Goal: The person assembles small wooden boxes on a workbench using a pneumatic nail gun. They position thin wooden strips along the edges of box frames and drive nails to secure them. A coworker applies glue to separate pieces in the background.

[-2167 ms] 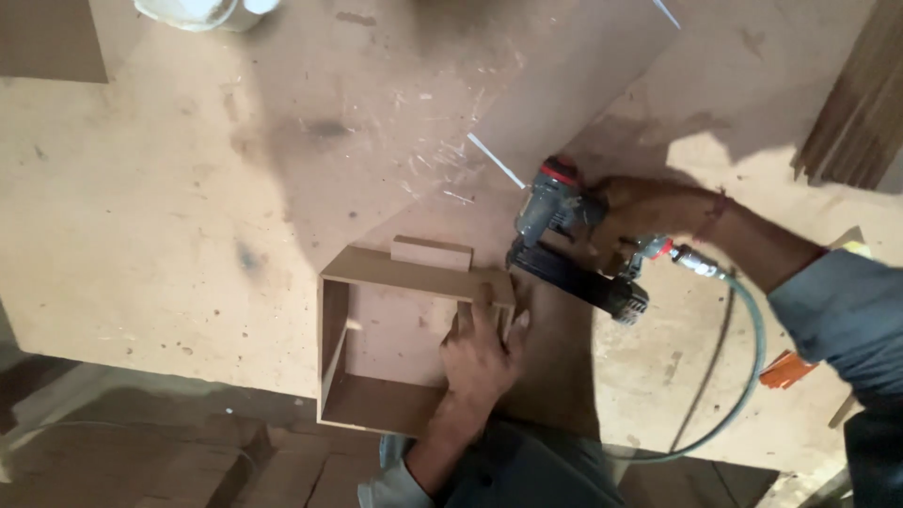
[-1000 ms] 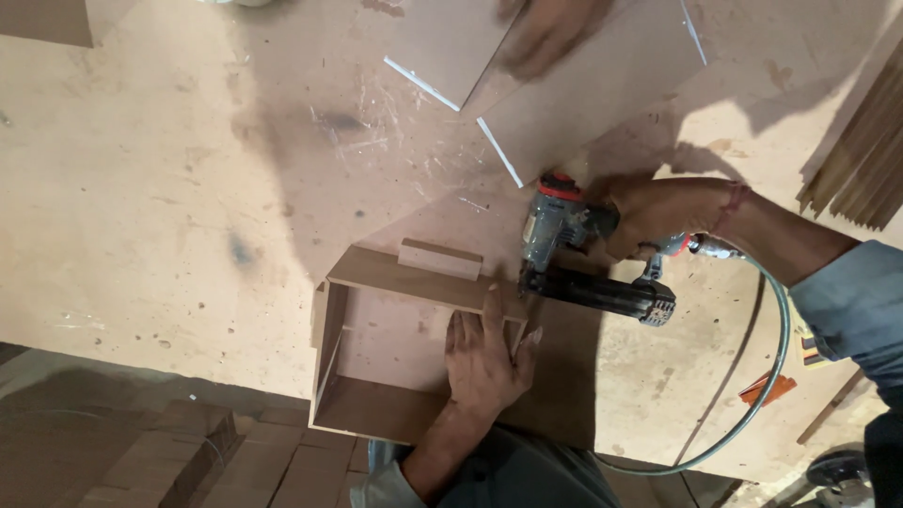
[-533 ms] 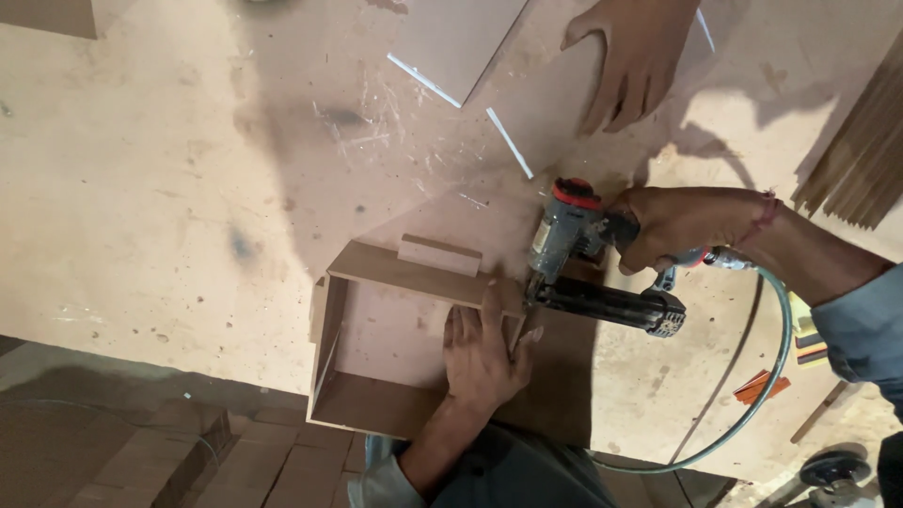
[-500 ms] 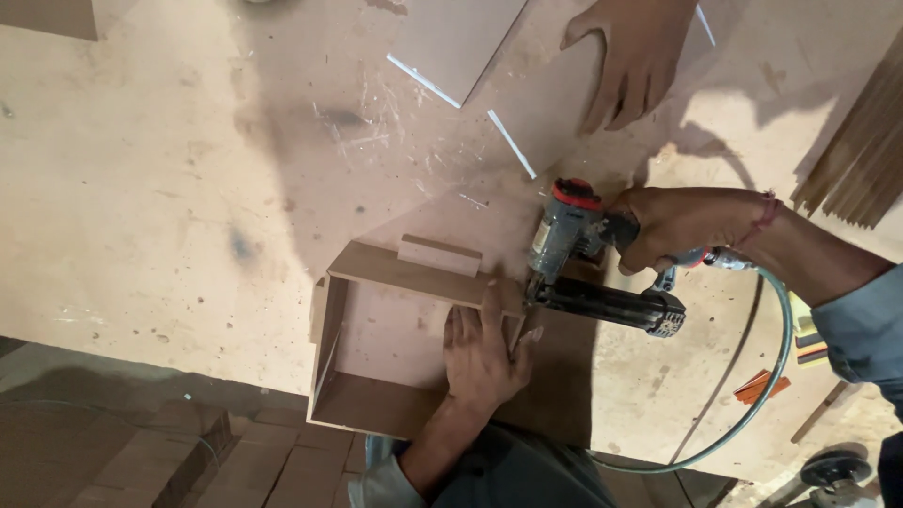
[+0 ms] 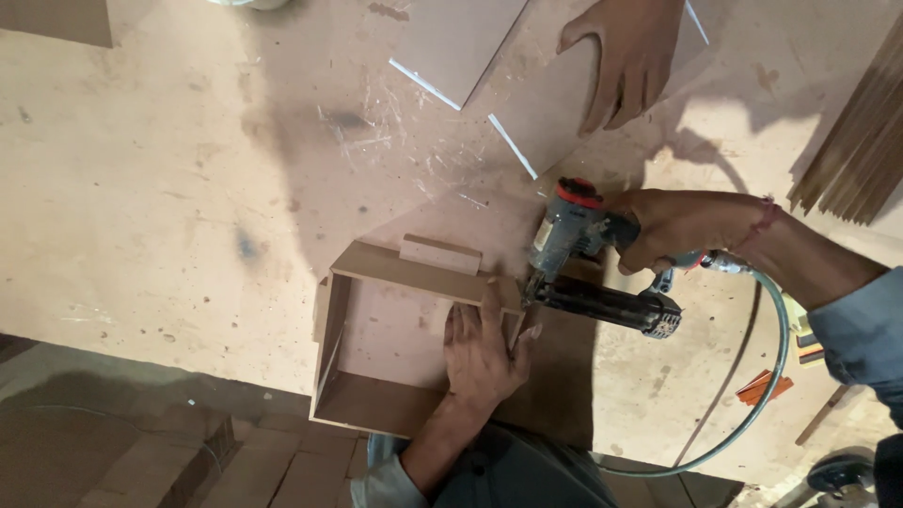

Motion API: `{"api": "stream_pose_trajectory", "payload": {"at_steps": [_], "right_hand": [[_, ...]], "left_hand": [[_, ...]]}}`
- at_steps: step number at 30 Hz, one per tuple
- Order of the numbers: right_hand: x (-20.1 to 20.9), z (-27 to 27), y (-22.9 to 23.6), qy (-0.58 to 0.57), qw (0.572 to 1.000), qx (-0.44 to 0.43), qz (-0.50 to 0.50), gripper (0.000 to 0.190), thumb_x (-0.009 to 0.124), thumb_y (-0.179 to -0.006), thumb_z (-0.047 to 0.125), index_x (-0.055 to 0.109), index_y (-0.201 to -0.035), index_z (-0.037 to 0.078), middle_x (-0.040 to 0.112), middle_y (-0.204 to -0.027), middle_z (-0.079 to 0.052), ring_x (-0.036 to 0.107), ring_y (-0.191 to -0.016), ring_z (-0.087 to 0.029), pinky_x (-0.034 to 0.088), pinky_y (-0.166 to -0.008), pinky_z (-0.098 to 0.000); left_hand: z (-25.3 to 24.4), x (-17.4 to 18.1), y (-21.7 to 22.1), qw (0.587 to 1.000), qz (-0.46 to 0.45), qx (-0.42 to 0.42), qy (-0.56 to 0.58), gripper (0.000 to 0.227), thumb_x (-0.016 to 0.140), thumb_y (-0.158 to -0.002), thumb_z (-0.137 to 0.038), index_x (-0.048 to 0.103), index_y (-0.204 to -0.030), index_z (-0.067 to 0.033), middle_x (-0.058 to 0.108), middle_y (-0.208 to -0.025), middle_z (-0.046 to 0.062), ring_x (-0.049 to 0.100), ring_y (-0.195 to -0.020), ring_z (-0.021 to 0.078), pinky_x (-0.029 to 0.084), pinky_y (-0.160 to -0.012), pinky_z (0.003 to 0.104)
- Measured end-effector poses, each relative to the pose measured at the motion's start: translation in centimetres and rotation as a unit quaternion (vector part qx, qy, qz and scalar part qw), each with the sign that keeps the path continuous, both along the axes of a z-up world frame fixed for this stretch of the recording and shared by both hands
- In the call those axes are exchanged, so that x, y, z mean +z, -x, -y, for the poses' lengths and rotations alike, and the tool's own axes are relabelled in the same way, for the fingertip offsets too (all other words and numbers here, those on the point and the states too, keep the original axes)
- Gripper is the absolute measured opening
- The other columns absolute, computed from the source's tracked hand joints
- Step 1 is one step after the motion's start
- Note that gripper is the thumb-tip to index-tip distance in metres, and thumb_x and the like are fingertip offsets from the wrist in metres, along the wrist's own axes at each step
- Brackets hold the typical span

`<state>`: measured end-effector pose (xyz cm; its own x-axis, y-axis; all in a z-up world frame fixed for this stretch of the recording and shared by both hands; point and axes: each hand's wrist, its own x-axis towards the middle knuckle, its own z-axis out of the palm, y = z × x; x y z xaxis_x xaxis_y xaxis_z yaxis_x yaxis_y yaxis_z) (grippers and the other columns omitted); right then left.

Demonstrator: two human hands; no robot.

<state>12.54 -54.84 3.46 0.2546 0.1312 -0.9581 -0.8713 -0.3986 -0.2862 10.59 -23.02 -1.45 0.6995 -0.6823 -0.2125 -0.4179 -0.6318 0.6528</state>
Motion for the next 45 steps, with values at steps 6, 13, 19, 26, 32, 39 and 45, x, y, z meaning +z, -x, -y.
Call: {"api": "stream_pose_trajectory", "payload": {"at_steps": [6,13,19,26,32,39,45], "right_hand": [[-0.5,-2.2,6.4,0.056,0.979,-0.097,0.171,0.026,0.077,-0.074,0.016,0.071,-0.095,0.001,0.07,-0.068,-0.007,0.064,-0.062,-0.02,0.052,-0.054,-0.038],[-2.1,-12.0,15.4,0.428,0.843,-0.026,0.326,0.032,0.076,-0.076,0.024,0.071,-0.102,0.006,0.07,-0.082,-0.02,0.069,-0.076,-0.042,0.057,-0.07,-0.0495],[-3.5,-16.4,17.6,0.471,0.816,-0.151,0.298,0.029,0.077,-0.085,0.027,0.072,-0.101,0.004,0.07,-0.082,-0.02,0.07,-0.078,-0.039,0.057,-0.072,-0.0457],[-4.6,-18.1,18.3,0.545,0.782,-0.146,0.265,0.024,0.075,-0.086,0.025,0.074,-0.094,0.002,0.07,-0.077,-0.02,0.07,-0.072,-0.037,0.057,-0.074,-0.045],[-2.2,-16.3,17.2,0.483,0.853,-0.143,0.139,0.032,0.081,-0.079,0.027,0.072,-0.088,-0.003,0.07,-0.065,-0.022,0.07,-0.066,-0.033,0.055,-0.066,-0.044],[5.3,-10.1,5.8,0.419,0.906,-0.056,0.018,0.033,0.084,-0.085,0.025,0.074,-0.102,-0.002,0.067,-0.071,-0.016,0.064,-0.059,-0.026,0.052,-0.057,-0.0396],[3.3,-8.4,-8.4,0.232,0.969,-0.056,-0.069,0.03,0.075,-0.091,0.028,0.073,-0.101,-0.001,0.065,-0.066,-0.017,0.06,-0.055,-0.027,0.049,-0.052,-0.0421]], "left_hand": [[-0.9,0.1,-0.4,0.994,0.099,-0.004,0.034,0.079,0.069,-0.082,-0.029,0.041,-0.147,0.0066,0.058,-0.132,0.033,0.056,-0.117,0.0535,0.041,-0.103,0.064],[-9.7,0.1,-9.1,0.954,0.215,0.177,0.114,0.03,0.054,-0.108,-0.013,0.06,-0.136,-0.0017,0.066,-0.131,0.02,0.063,-0.12,0.0415,0.048,-0.107,0.05],[-9.9,-2.2,-17.1,0.952,-0.203,0.192,0.126,0.035,0.061,-0.105,-0.031,0.072,-0.123,-0.003,0.072,-0.087,0.014,0.062,-0.082,0.0165,0.053,-0.079,0.032],[-9.0,-2.1,-16.6,0.944,-0.194,0.224,0.146,0.03,0.062,-0.1,-0.024,0.075,-0.114,-0.0013,0.065,-0.068,0.012,0.058,-0.061,0.0127,0.05,-0.058,0.032],[-9.2,-2.4,-16.1,0.951,-0.137,0.18,0.209,0.031,0.061,-0.1,-0.017,0.07,-0.122,0.0028,0.073,-0.094,0.021,0.068,-0.077,0.0181,0.056,-0.071,0.032],[-9.6,-2.2,-14.9,0.887,-0.301,0.26,0.233,0.038,0.069,-0.096,-0.012,0.062,-0.13,0.0031,0.073,-0.103,0.015,0.068,-0.087,0.0181,0.058,-0.077,0.028],[-9.2,-0.3,-15.3,0.895,-0.288,0.268,0.212,0.065,0.081,-0.083,-0.016,0.049,-0.134,0.0058,0.062,-0.118,0.016,0.061,-0.101,0.0244,0.054,-0.087,0.034]]}}
